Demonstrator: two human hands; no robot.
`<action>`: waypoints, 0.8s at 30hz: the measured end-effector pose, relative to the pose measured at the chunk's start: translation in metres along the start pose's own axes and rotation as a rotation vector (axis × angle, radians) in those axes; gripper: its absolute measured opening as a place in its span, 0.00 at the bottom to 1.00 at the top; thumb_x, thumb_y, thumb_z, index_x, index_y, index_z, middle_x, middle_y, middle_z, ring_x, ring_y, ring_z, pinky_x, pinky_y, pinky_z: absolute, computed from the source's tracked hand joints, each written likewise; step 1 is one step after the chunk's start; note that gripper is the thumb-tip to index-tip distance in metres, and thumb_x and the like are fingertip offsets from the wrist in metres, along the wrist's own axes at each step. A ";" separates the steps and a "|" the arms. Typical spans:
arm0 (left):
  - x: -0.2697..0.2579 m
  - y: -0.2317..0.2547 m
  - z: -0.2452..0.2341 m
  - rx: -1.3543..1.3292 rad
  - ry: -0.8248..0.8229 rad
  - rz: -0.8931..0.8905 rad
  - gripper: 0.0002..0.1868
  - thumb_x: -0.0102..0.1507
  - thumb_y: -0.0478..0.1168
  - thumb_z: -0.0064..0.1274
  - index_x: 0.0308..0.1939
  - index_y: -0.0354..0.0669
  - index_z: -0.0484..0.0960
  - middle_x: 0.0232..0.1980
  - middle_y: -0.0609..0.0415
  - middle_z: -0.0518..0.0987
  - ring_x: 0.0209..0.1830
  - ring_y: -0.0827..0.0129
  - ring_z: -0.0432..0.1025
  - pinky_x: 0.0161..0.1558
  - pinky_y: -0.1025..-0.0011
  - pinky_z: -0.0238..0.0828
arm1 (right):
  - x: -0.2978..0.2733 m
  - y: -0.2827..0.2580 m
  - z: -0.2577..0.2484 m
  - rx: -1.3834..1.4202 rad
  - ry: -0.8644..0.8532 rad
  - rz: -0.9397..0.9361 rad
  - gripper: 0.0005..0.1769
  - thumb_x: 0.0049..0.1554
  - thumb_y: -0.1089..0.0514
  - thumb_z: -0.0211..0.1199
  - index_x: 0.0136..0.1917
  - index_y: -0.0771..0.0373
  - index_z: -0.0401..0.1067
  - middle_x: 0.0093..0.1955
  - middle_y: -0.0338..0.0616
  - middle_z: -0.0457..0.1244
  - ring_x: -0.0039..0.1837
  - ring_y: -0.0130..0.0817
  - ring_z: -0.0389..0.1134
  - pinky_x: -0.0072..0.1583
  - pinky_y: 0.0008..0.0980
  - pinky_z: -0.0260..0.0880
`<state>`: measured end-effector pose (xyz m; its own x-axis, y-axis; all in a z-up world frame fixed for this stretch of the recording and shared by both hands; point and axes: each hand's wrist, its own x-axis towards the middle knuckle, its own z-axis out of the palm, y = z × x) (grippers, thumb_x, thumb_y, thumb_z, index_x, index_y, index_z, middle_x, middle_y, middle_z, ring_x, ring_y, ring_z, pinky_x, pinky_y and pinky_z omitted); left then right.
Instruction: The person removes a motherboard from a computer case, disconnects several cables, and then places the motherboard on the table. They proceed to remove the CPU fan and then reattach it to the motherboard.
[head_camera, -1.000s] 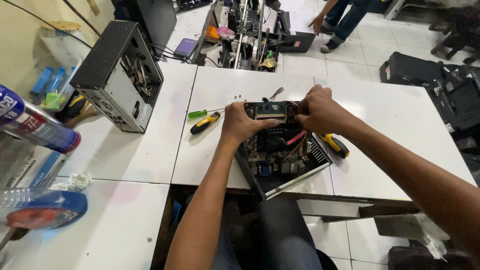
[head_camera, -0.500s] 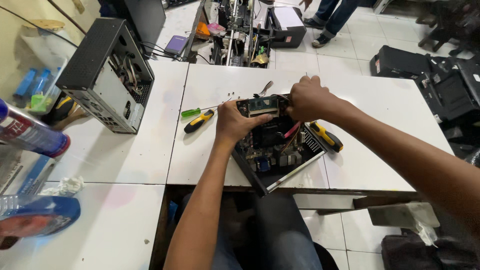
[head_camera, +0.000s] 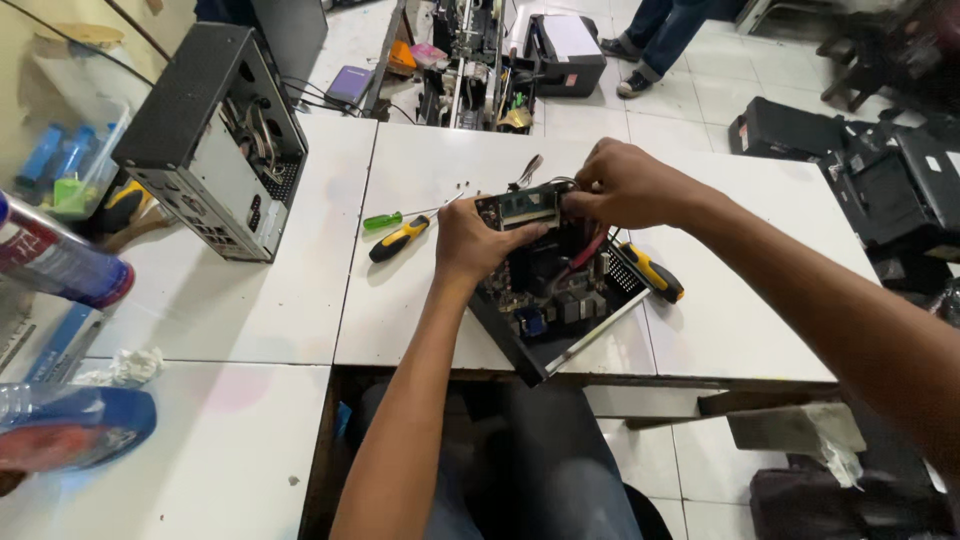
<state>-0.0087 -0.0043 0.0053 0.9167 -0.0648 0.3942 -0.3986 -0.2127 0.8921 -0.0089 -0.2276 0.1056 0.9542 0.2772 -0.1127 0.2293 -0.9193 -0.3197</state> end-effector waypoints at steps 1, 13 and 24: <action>0.000 0.001 -0.001 -0.002 0.007 0.005 0.32 0.42 0.58 0.82 0.14 0.48 0.72 0.12 0.53 0.72 0.16 0.71 0.67 0.24 0.72 0.62 | 0.003 -0.003 -0.007 -0.006 0.004 -0.005 0.16 0.62 0.50 0.66 0.45 0.64 0.85 0.51 0.60 0.66 0.58 0.57 0.70 0.61 0.53 0.71; -0.002 -0.014 0.002 0.123 -0.057 -0.066 0.30 0.45 0.65 0.78 0.27 0.44 0.84 0.23 0.64 0.80 0.23 0.81 0.65 0.28 0.68 0.66 | 0.012 -0.032 -0.038 0.100 0.145 -0.230 0.13 0.69 0.55 0.61 0.64 0.54 0.81 0.58 0.44 0.72 0.56 0.39 0.70 0.56 0.42 0.70; 0.002 -0.032 0.005 0.016 -0.044 -0.002 0.29 0.41 0.56 0.83 0.15 0.48 0.75 0.12 0.54 0.73 0.16 0.67 0.71 0.28 0.72 0.65 | 0.028 0.013 -0.004 -0.392 0.262 -0.117 0.11 0.59 0.51 0.71 0.54 0.53 0.86 0.52 0.49 0.68 0.55 0.46 0.73 0.54 0.45 0.78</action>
<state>0.0061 -0.0026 -0.0239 0.9180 -0.1067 0.3820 -0.3966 -0.2281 0.8892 0.0215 -0.2323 0.1018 0.9222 0.3520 0.1602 0.3454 -0.9360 0.0679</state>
